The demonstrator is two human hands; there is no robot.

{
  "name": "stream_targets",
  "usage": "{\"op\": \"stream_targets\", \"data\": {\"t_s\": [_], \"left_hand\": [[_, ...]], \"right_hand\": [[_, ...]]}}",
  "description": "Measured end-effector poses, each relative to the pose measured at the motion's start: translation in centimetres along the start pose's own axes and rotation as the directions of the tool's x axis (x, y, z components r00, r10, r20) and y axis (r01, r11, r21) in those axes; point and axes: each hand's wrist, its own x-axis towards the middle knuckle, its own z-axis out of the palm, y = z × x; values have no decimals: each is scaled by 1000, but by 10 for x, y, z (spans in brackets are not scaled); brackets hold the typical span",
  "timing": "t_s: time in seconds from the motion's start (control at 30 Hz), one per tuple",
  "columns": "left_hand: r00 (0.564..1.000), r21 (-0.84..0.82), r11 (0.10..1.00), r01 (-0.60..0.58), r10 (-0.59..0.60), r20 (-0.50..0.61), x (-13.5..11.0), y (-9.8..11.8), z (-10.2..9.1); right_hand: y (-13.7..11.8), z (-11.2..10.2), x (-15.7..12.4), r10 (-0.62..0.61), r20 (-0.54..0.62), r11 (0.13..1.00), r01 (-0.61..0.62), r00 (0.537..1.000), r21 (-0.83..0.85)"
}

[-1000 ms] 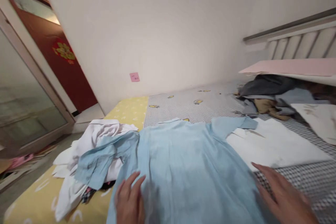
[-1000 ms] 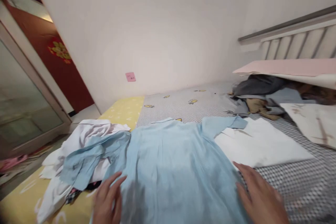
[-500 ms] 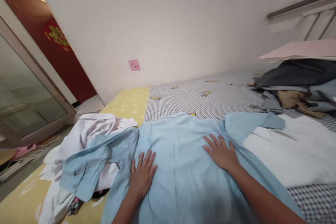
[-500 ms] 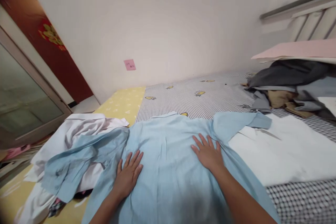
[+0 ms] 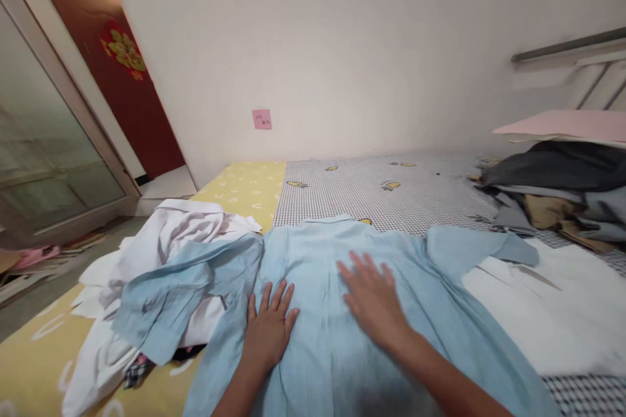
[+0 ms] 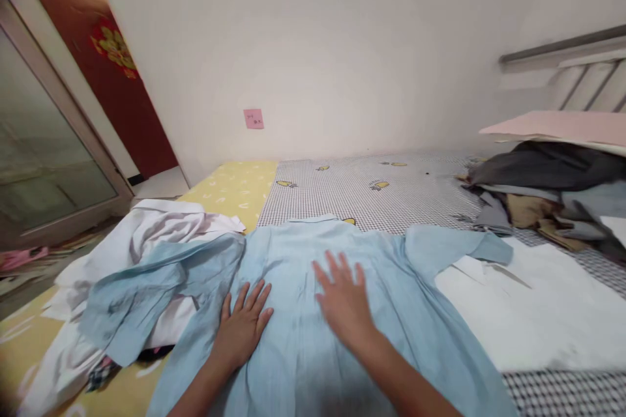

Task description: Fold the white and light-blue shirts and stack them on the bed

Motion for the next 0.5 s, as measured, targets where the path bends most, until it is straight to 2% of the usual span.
{"op": "stream_targets", "data": {"t_s": [0.03, 0.1, 0.13, 0.17, 0.23, 0.33, 0.43, 0.5], "left_hand": [[1000, 15, 1000, -1, 1, 0, 0, 0, 0], [1000, 40, 999, -5, 5, -5, 0, 0, 1], [1000, 50, 999, -8, 9, -12, 0, 0, 1], [1000, 57, 998, -10, 11, -20, 0, 0, 2], [999, 67, 998, -9, 11, -36, -1, -1, 3], [999, 71, 997, -5, 7, -33, -2, -1, 4], [1000, 67, 998, -8, 10, -27, -1, -2, 6], [999, 64, 998, -11, 13, -32, -1, -3, 7]], "right_hand": [[-19, 6, -3, -136, 77, 986, 128, 988, 102], [-44, 20, -4, -357, 171, 909, 300, 918, 288], [-48, 27, -1, -405, 192, 883, 328, 894, 336], [-44, 33, 3, -405, 206, 882, 321, 891, 344], [-20, 41, 16, -286, 232, 937, 220, 930, 272], [41, 42, 37, -2, 238, 996, -18, 971, 85], [102, 42, 50, 257, 213, 966, -256, 943, -31], [128, 43, 53, 345, 200, 938, -341, 917, -57]]}}
